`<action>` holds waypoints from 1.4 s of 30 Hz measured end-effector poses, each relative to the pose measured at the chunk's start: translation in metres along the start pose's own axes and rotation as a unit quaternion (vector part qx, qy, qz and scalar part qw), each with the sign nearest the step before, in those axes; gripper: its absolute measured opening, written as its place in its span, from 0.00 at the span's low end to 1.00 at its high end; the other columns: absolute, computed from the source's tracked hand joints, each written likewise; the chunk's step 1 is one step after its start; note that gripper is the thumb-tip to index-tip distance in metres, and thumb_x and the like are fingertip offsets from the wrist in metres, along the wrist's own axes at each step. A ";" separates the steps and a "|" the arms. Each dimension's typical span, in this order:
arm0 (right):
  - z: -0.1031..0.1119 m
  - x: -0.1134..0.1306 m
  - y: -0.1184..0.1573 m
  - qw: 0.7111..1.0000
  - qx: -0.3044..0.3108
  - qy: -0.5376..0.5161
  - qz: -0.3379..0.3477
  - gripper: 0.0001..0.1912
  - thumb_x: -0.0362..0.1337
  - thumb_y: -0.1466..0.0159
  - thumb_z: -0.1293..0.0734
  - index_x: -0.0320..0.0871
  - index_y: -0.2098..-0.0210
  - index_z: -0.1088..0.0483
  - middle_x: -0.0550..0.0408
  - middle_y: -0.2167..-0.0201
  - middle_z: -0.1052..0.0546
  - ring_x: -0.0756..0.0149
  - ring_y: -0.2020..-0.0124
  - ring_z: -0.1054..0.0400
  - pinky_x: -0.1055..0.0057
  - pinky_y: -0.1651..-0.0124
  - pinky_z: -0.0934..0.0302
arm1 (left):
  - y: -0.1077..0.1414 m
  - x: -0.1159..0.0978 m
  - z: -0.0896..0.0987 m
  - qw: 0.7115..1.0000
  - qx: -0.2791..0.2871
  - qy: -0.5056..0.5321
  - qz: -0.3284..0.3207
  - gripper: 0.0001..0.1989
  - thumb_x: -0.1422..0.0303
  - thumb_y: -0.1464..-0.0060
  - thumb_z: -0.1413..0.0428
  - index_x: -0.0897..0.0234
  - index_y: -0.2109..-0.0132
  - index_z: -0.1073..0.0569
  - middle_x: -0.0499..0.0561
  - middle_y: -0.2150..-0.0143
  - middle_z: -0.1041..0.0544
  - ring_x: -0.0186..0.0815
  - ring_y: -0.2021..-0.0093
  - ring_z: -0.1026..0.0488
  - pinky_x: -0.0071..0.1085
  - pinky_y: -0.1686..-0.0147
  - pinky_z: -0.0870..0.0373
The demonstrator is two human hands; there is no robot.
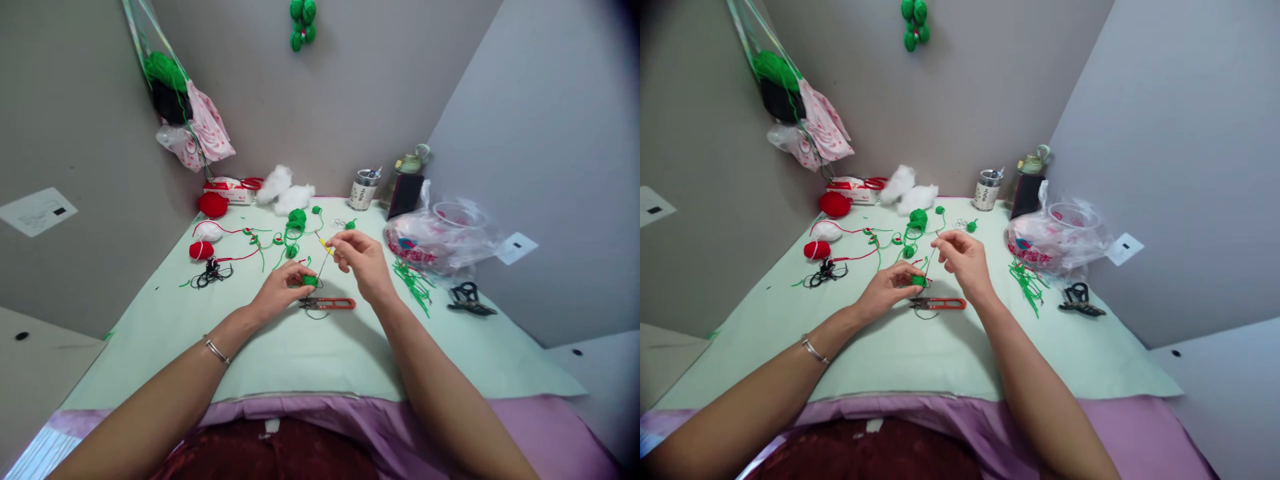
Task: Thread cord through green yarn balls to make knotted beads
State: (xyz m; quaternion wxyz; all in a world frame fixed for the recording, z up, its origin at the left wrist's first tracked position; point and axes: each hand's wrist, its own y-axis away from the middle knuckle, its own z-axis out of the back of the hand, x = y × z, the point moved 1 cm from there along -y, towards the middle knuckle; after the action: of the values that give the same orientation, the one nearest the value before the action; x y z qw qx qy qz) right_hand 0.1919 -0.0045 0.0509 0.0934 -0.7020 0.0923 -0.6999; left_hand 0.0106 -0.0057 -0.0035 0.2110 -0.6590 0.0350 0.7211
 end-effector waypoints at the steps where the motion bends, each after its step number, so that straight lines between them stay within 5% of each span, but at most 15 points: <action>1: 0.002 0.001 0.000 0.999 0.017 -0.034 -0.032 0.10 0.43 0.41 0.32 0.43 0.68 0.34 0.57 0.71 0.24 0.74 0.80 0.38 0.76 0.80 0.49 | 0.000 0.000 0.000 1.000 0.003 -0.006 -0.001 0.12 0.67 0.52 0.35 0.62 0.58 0.20 0.51 0.60 0.27 0.37 0.61 0.28 0.35 0.57 0.30; 6: 0.005 0.007 0.001 0.973 0.136 -0.125 -0.141 0.14 0.46 0.41 0.31 0.44 0.67 0.37 0.63 0.82 0.31 0.76 0.85 0.43 0.77 0.82 0.52 | -0.001 0.000 0.005 0.999 -0.003 -0.023 -0.025 0.13 0.67 0.47 0.38 0.60 0.53 0.21 0.53 0.55 0.26 0.38 0.57 0.27 0.36 0.53 0.32; 14: 0.065 0.039 -0.013 0.981 -0.034 -0.187 0.048 0.09 0.40 0.39 0.31 0.46 0.70 0.37 0.68 0.82 0.60 0.73 0.83 0.71 0.74 0.84 0.61 | -0.003 0.006 0.017 0.989 0.021 -0.130 -0.071 0.14 0.73 0.48 0.42 0.58 0.54 0.21 0.53 0.54 0.25 0.40 0.54 0.28 0.36 0.51 0.32; 17: 0.094 0.045 -0.013 0.966 -0.096 -0.198 0.134 0.10 0.38 0.36 0.32 0.47 0.71 0.37 0.67 0.81 0.61 0.72 0.82 0.71 0.74 0.83 0.56 | -0.004 0.009 0.017 0.981 0.052 -0.169 -0.084 0.15 0.74 0.49 0.43 0.57 0.55 0.20 0.53 0.56 0.26 0.39 0.58 0.28 0.36 0.54 0.31; 21: 0.108 0.046 -0.013 0.961 -0.107 -0.200 0.157 0.08 0.37 0.34 0.32 0.48 0.70 0.35 0.66 0.81 0.58 0.74 0.84 0.64 0.75 0.81 0.52 | -0.003 0.009 0.012 0.984 0.050 -0.161 -0.065 0.14 0.73 0.49 0.42 0.56 0.55 0.19 0.53 0.56 0.26 0.38 0.59 0.28 0.34 0.56 0.31; 26: 0.078 0.042 -0.015 0.970 -0.066 -0.210 0.105 0.05 0.33 0.40 0.31 0.46 0.65 0.31 0.63 0.77 0.38 0.75 0.79 0.45 0.77 0.76 0.43 | -0.004 0.005 0.013 0.996 0.029 0.027 0.076 0.18 0.66 0.49 0.38 0.60 0.49 0.23 0.51 0.62 0.22 0.39 0.61 0.23 0.35 0.56 0.30; 30: 0.044 0.033 -0.007 0.991 -0.016 -0.119 0.061 0.05 0.37 0.42 0.29 0.45 0.65 0.28 0.58 0.71 0.28 0.73 0.76 0.39 0.73 0.73 0.40 | -0.006 -0.001 0.017 0.989 0.003 0.126 0.079 0.18 0.61 0.47 0.37 0.61 0.50 0.23 0.52 0.58 0.21 0.40 0.57 0.22 0.38 0.49 0.31; 36: 0.003 0.012 0.008 0.993 0.052 0.078 0.068 0.07 0.40 0.40 0.30 0.42 0.67 0.25 0.56 0.71 0.25 0.71 0.75 0.38 0.71 0.71 0.40 | -0.008 -0.009 0.016 0.978 -0.033 0.194 0.075 0.21 0.62 0.49 0.35 0.63 0.49 0.24 0.53 0.57 0.21 0.38 0.58 0.23 0.41 0.47 0.30; 42: -0.017 -0.016 0.008 0.998 0.053 0.020 -0.014 0.13 0.45 0.40 0.31 0.42 0.69 0.34 0.60 0.76 0.30 0.73 0.78 0.37 0.75 0.77 0.43 | -0.008 -0.009 0.014 0.973 -0.053 0.214 0.065 0.17 0.64 0.49 0.35 0.65 0.53 0.23 0.53 0.59 0.21 0.37 0.58 0.24 0.39 0.48 0.31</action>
State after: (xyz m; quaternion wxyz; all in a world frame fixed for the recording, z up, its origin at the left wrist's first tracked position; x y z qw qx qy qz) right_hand 0.1746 -0.0082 0.0331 0.1187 -0.6834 0.0470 -0.7188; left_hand 0.0007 0.0035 0.0085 0.1159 -0.8046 0.0837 0.5764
